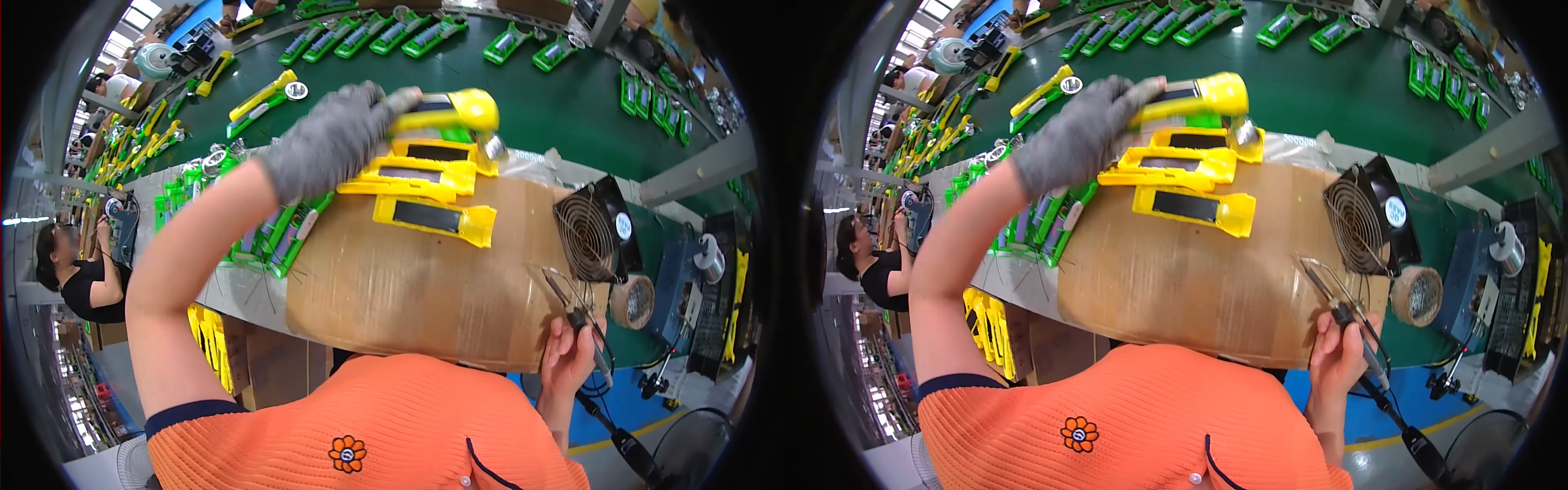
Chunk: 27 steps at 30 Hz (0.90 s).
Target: Soldering wires to circuit boards and assembling them into plastic housings on a production line.
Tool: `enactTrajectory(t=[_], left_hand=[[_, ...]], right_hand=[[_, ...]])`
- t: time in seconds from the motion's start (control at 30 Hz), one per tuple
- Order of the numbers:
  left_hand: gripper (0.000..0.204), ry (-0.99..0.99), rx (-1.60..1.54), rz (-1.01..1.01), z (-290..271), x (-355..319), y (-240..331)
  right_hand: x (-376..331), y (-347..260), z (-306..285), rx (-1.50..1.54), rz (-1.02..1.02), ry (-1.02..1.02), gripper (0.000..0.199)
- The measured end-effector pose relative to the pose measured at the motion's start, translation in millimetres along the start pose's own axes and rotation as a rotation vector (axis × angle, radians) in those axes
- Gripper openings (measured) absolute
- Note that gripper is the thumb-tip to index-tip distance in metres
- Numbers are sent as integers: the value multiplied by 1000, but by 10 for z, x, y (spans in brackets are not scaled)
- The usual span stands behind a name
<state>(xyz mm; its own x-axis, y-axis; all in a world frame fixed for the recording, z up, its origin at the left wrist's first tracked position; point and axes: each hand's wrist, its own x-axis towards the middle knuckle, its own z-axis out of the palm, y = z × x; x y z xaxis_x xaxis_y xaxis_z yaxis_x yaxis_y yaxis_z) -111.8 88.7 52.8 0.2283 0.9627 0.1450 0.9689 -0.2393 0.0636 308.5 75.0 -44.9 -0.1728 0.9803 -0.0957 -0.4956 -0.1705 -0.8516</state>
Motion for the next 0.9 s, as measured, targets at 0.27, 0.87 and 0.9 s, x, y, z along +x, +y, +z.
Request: enactTrajectory(t=[0.27,0.87,0.9], left_hand=[[69,-356,253,-442,616,310,-1322],[38,-95,398,-774,14,517,-2551],[37,39,376,-547,-65,279,-2404]], right_hand=[[69,68,54,-37,-23,98,22],[35,-12,124,-159,3,72,25],[33,-26,141,-153,18,72,25]])
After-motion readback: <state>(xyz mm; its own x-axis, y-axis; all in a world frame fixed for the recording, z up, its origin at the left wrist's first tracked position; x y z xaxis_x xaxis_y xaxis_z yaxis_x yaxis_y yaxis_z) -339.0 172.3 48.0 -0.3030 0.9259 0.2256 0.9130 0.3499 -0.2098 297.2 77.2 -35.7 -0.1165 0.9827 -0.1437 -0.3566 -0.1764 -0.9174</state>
